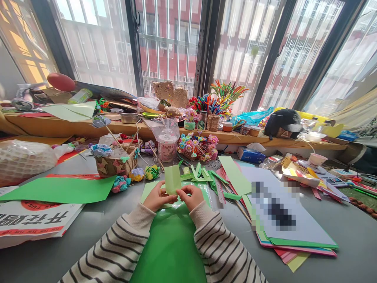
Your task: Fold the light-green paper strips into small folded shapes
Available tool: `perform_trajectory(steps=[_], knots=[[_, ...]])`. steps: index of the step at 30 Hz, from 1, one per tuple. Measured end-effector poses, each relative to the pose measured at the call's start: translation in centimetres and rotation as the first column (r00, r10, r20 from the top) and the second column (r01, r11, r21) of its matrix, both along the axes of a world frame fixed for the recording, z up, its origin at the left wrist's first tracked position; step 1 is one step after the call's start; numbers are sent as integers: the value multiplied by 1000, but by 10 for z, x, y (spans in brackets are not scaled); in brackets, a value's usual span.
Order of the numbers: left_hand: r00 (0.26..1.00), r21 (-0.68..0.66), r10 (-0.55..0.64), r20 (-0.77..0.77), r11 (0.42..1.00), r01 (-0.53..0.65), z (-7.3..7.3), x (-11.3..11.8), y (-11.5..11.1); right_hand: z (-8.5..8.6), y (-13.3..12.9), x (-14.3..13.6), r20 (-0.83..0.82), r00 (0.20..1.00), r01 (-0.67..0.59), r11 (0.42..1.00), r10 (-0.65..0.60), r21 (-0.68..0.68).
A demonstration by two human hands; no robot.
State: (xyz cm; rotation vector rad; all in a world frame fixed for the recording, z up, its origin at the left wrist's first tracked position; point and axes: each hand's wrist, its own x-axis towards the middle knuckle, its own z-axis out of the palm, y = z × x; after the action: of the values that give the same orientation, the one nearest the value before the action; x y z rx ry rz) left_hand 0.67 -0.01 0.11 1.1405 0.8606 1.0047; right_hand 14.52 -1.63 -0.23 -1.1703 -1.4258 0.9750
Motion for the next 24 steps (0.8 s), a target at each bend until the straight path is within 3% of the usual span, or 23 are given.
perform_trajectory(steps=[8,24], knots=[[998,-13,-16,-56,1000,15,-2,0,1,2,0,-3,-122,992,11,998,-19,-66],[998,44,-50,-27,998,51,-5,0,1,7,-3,-5,-125,992,-4,997,-6,-82]])
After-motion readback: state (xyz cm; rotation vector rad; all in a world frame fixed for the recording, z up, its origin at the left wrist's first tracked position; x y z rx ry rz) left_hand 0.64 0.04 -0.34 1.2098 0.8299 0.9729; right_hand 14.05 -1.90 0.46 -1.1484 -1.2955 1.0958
